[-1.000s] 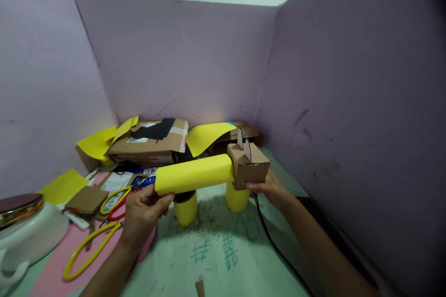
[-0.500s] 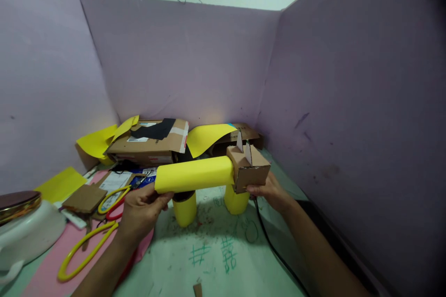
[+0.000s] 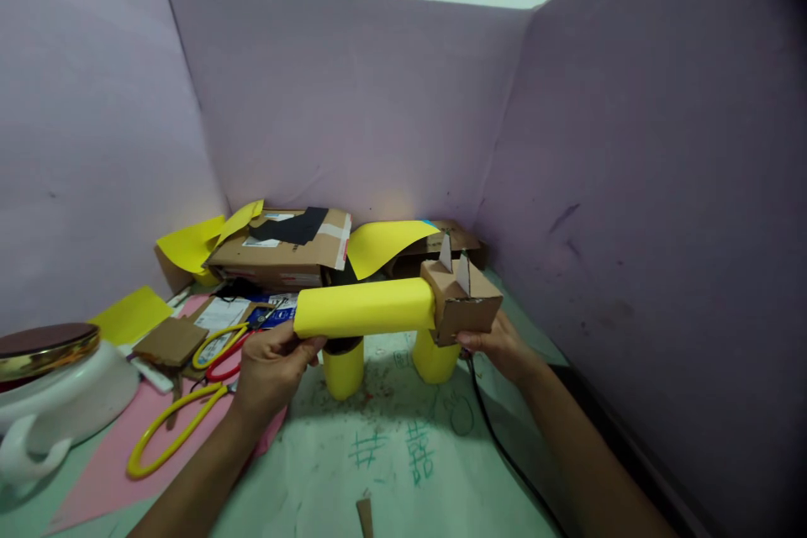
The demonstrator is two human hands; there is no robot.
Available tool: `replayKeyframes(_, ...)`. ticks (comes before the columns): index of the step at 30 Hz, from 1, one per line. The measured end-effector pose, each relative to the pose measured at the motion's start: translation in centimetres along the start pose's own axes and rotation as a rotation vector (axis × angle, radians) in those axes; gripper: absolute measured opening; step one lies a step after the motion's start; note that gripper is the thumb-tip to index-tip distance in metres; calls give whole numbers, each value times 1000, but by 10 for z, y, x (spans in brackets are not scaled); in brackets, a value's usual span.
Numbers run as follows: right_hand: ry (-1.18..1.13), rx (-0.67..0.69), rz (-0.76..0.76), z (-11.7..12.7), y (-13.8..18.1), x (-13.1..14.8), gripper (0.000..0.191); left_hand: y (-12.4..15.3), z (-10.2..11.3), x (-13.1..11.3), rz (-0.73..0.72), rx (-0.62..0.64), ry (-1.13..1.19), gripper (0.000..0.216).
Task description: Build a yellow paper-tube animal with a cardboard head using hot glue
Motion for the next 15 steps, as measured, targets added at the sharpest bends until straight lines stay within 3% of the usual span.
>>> replayKeyframes(15, -9, -10, 10, -2, 0, 2, 40, 1, 1, 0, -22, -1, -25, 14)
Point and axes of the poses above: each hand's wrist, its own y-axis away from the middle knuckle, its own z-axis out of the back of the hand, x = y × z, the point moved 7 cm from there along -y, towards the middle knuckle, and after that the axes turned 7 degrees about z, right-handed, at the moved point
